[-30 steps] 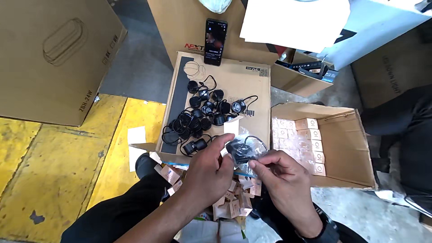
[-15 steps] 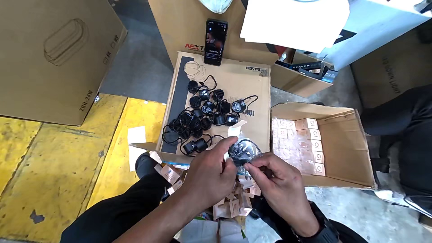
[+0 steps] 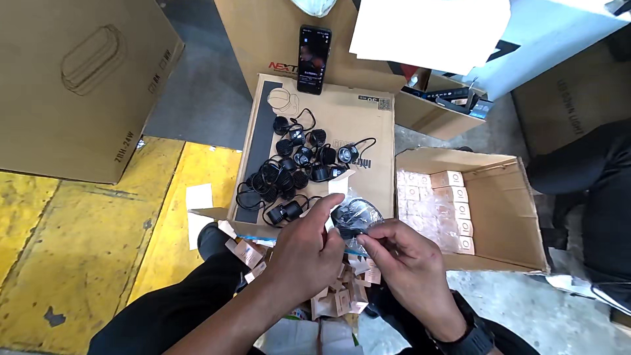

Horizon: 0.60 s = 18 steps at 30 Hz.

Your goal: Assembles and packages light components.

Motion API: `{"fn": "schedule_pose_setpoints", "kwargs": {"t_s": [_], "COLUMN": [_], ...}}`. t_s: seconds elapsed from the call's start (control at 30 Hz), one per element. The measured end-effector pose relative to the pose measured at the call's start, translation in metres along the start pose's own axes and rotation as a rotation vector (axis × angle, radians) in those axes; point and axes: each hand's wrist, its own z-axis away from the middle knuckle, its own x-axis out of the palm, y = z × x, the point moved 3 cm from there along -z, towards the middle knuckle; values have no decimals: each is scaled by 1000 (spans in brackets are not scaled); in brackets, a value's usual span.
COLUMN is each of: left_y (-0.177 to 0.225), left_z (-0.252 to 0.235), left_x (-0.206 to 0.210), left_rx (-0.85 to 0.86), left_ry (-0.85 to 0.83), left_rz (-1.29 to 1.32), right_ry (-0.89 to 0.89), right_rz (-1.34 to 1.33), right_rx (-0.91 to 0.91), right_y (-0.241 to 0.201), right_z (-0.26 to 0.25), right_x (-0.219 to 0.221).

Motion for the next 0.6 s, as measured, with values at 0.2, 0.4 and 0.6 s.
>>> {"fn": "schedule_pose_setpoints", "kwargs": {"t_s": [0.2,0.4,0.6], "left_y": [-1,0,1], "left_z": [0,0,2], "left_x": [0,0,1], "left_rx": [16,40,79], "left_ry": [-13,1,-25], "left_rz": [14,-2,-66], "right_ry": [13,-13,-156], "right_rz": [11,78,284], "right_rx": [-5,-8,-88], "right_y": [-1,1,4], "right_z": [0,0,-1], "right_x": [-1,-1,-4]}}
